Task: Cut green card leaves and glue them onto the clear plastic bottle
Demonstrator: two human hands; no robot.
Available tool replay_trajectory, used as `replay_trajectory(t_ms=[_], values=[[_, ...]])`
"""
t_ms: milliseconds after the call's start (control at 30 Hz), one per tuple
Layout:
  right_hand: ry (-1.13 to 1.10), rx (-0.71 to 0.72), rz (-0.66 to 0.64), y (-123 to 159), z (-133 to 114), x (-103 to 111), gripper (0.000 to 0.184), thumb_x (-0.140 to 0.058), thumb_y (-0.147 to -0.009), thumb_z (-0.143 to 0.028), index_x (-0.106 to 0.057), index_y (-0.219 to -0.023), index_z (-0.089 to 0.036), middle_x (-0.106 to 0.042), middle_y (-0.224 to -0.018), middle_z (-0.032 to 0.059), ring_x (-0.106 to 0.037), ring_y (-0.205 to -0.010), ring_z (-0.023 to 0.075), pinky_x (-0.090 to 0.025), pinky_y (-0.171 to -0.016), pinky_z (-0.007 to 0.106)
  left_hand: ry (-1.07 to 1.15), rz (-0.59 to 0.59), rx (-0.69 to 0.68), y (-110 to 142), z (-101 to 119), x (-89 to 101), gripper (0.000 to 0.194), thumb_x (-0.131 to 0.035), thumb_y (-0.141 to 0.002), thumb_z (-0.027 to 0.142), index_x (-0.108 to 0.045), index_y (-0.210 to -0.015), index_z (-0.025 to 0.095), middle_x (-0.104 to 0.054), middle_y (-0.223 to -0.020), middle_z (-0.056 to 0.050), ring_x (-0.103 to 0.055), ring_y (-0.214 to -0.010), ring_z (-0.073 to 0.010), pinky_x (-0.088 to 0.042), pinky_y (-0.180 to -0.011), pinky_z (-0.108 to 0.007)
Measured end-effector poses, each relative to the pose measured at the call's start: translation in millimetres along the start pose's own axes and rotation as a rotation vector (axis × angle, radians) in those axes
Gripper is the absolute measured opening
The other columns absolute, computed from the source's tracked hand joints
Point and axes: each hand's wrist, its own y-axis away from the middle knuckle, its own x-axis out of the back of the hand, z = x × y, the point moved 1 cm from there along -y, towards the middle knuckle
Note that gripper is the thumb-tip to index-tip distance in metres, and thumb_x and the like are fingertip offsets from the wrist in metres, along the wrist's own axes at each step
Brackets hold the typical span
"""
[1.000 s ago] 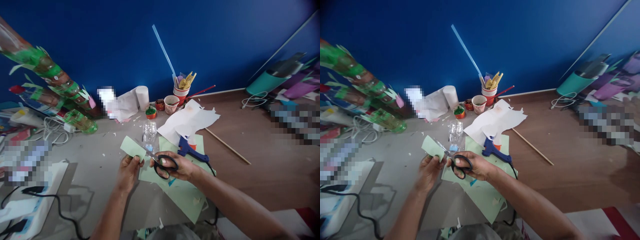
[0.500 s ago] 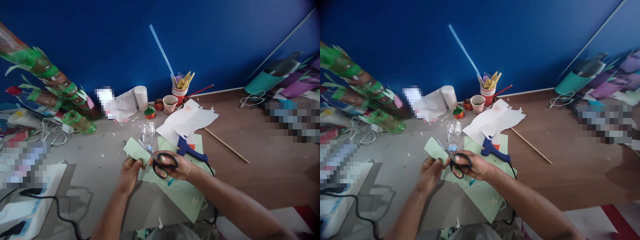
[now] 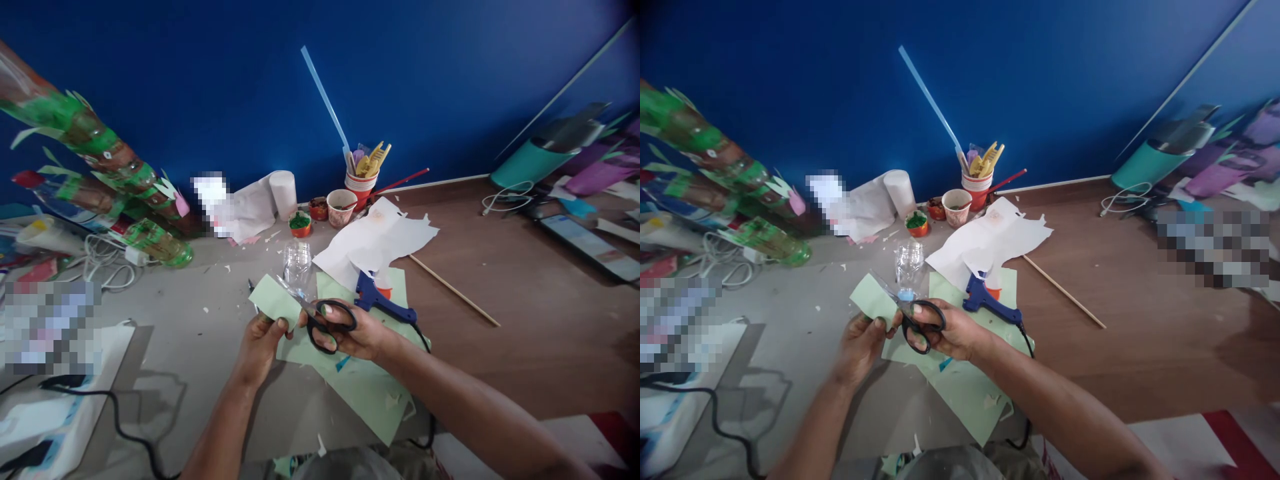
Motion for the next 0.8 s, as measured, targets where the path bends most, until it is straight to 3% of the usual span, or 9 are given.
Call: replay_trajectory(t_ms=[400,800], values=[[-0.086,-0.033,0.078,-2.9,3.9,-2.1,0.044,-0.069,-0.074,-0.05,-0.064,-0.088,-0.008,-0.05,-0.05,-0.0042,-0.033,-0.042,0.0048,-0.019,-0.048,0.024,0.072,-0.017,0.029,-0.2,-3.8,-2.4,0.019,-0.071,-0.073,0.034,-0.069,-0.08,0.016,-0.062,-0.075,-0.003,-0.049,-0.063,-0.0115,-0.039,-0.059,-0.024],[-0.209,-0.086,0.053,-2.1,1.5,-9.6,0.037,-0.073,-0.071,-0.047,-0.057,-0.076,-0.014,-0.049,-0.048,-0.0055,-0.034,-0.045,0.0062,-0.023,-0.051,0.024,0.072,-0.006,0.05,-0.2,-4.7,-1.8,0.021,-0.072,-0.072,0.035,-0.066,-0.077,0.015,-0.059,-0.072,-0.002,-0.046,-0.061,-0.0102,-0.04,-0.059,-0.023]])
